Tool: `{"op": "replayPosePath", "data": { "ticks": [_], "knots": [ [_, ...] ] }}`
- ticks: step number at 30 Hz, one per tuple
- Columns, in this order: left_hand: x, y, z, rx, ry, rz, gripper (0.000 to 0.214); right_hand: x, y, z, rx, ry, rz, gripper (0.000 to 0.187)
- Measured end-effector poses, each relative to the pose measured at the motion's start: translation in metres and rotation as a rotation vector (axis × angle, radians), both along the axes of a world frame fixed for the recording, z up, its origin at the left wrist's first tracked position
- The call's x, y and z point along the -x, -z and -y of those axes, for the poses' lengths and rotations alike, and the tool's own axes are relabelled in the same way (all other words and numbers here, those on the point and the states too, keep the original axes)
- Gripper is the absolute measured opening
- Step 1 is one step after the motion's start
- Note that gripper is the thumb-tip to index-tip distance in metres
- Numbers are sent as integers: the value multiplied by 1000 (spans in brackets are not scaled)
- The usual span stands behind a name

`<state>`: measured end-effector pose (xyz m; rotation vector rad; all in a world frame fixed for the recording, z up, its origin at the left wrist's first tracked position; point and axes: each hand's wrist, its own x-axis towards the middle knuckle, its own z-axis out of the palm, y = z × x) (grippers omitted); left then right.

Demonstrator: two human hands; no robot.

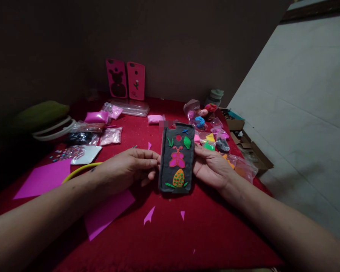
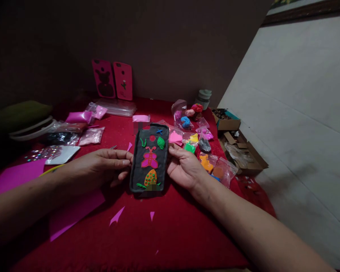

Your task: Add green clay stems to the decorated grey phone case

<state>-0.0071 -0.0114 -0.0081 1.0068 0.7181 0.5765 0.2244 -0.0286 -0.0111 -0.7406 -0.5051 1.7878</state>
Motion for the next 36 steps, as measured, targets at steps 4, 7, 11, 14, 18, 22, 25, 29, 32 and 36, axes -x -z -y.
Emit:
{"op": "replayPosePath", "data": {
  "ticks": [4,7,11,14,18,22,25,29,32,36],
  "knots": [
    [0,2,-1,-6,1,-14,11,-7,0,-3,-45,4,11,17],
    [-1,3,-1,-3,-7,-25,13,-11,-4,-4,-46,25,23,18],
    [-1,4,0,8,-41,-45,17,-14,-7,-7,-47,68,32,21],
    [-1,4,1,26,-70,-72,17,-15,-5,-9,-38,89,35,22],
    [-2,5,1,45,-111,-82,19,-15,-2,-11,-38,99,37,20],
    [-5,5,2,46,-128,-80,19,-14,-3,-11,-47,80,37,22],
    [-6,4,3,47,-130,-83,19,-14,-3,-12,-35,85,22,23],
    [-5,4,3,18,-102,-49,16,-11,-4,-10,-24,73,32,22],
    [-6,4,3,-7,-88,-5,18,-7,-7,-6,-7,36,29,22],
    [-4,4,1,15,-58,60,22,-1,-11,0,21,13,-31,27]
  ]
}}
